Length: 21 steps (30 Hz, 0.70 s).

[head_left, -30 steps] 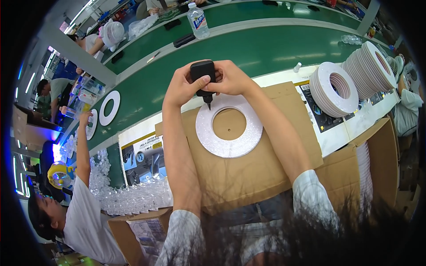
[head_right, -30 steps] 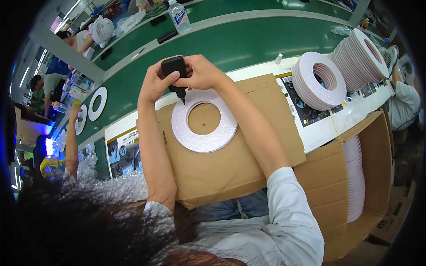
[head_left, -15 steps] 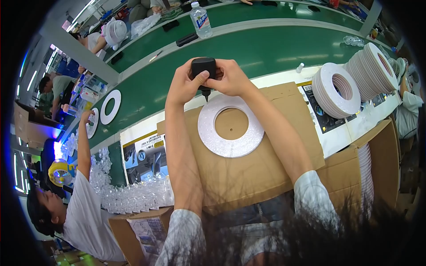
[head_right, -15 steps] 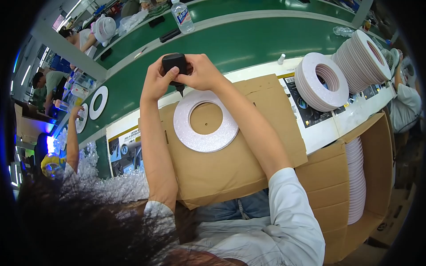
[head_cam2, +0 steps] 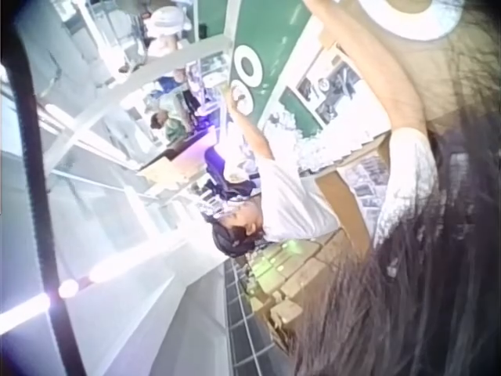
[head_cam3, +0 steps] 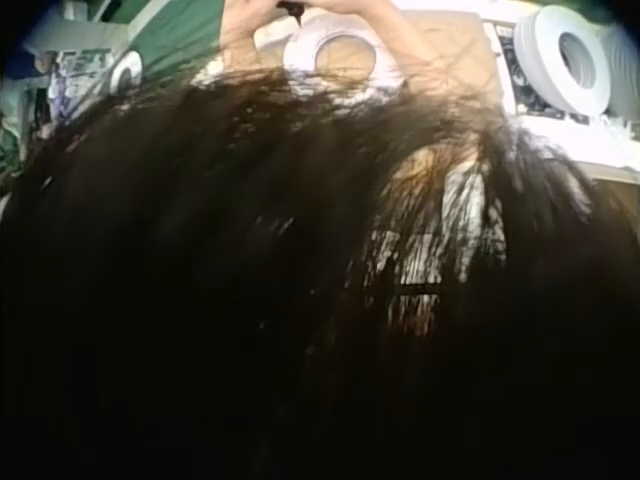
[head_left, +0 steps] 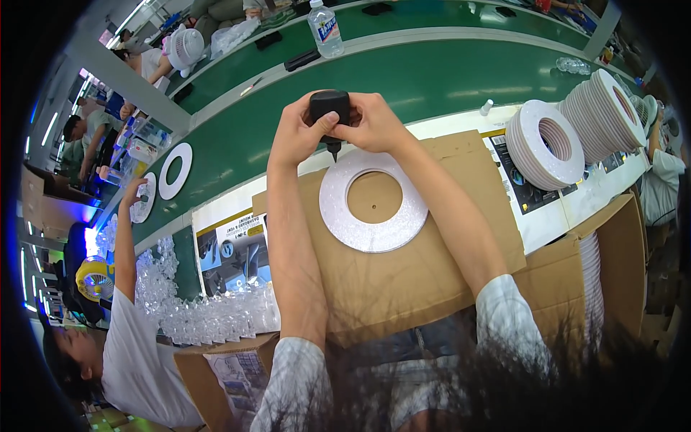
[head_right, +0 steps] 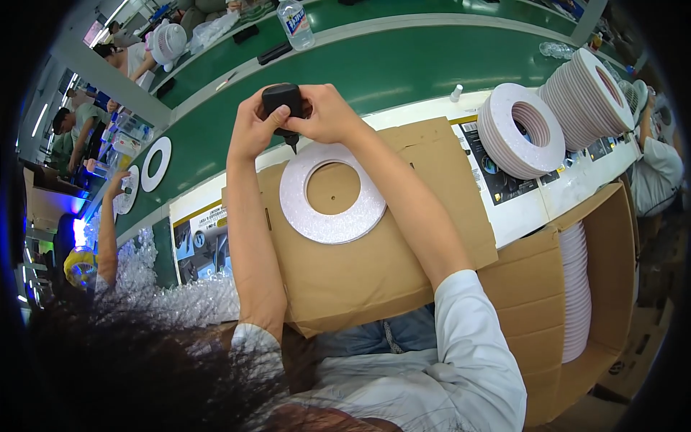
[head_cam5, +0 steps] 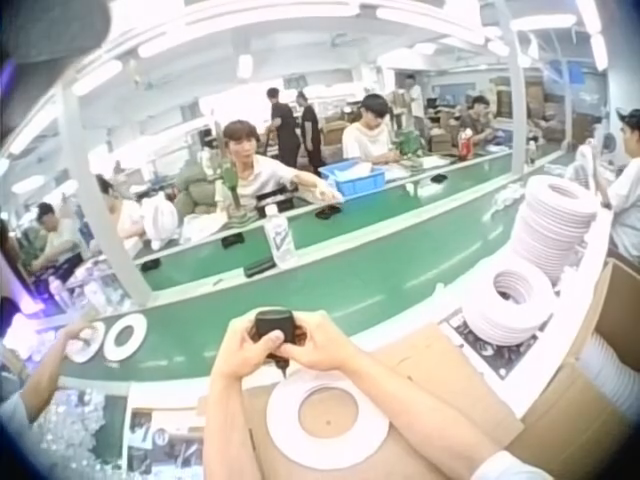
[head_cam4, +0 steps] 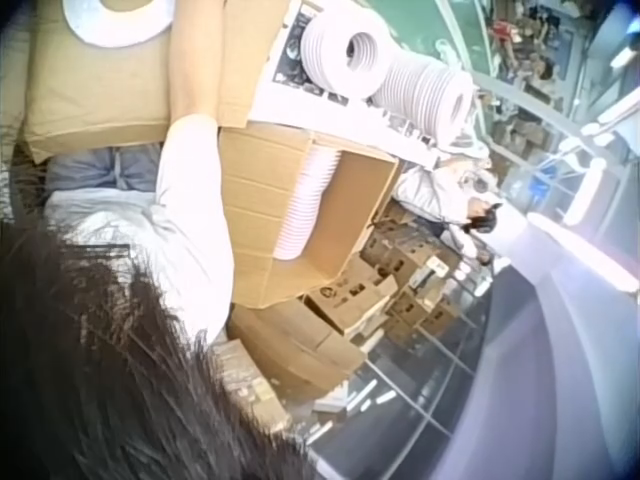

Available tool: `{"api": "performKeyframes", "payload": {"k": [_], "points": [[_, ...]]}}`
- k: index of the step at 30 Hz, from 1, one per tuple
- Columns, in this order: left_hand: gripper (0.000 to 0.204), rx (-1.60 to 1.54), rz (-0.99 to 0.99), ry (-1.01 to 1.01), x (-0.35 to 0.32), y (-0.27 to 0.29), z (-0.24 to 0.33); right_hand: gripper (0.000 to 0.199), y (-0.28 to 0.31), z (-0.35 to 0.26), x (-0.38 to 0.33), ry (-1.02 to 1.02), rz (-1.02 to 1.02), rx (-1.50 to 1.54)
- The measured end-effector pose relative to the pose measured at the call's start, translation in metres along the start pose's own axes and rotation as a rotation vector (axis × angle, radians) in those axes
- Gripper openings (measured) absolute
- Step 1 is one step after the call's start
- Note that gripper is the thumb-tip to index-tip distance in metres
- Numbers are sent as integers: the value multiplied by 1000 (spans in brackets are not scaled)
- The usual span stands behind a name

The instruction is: Applying adhesive to circular lighting components on an assembly line.

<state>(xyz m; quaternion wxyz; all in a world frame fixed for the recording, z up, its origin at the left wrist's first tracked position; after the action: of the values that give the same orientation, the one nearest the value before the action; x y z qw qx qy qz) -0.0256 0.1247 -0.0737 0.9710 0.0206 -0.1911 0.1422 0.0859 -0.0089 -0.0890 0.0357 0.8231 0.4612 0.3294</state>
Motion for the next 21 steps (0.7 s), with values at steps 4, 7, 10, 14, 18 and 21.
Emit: {"api": "performKeyframes", "payload": {"k": [4,7,10,14,18,21], "points": [[33,-2,2,-15,0,-2,-1,37,0,1,1,55,45,-20],[35,5,19,-36,-1,-6,6,37,-1,-2,0,36,44,-9],[36,23,80,-57,3,-15,21,36,-2,-5,2,1,-44,14],[42,164,300,37,1,-38,34,45,-7,-27,1,-1,1,-134],[41,105,518,91,-14,-47,46,45,-16,-50,-10,-42,35,-148],[38,31,427,62,-28,-42,53,38,-26,-66,-22,-3,18,-120]]}}
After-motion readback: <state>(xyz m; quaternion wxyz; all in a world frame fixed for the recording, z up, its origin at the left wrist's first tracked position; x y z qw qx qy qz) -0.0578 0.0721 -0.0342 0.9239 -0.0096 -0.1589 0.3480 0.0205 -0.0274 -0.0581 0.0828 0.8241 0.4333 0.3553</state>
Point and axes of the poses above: each hand's wrist, its own x-axis towards the middle knuckle, its own y-axis out of the back of the hand, z = x × y, the point moved 1 cm from there along x, towards the middle knuckle, and after that the axes turned 14 degrees about -x, right-handed, at the moved point
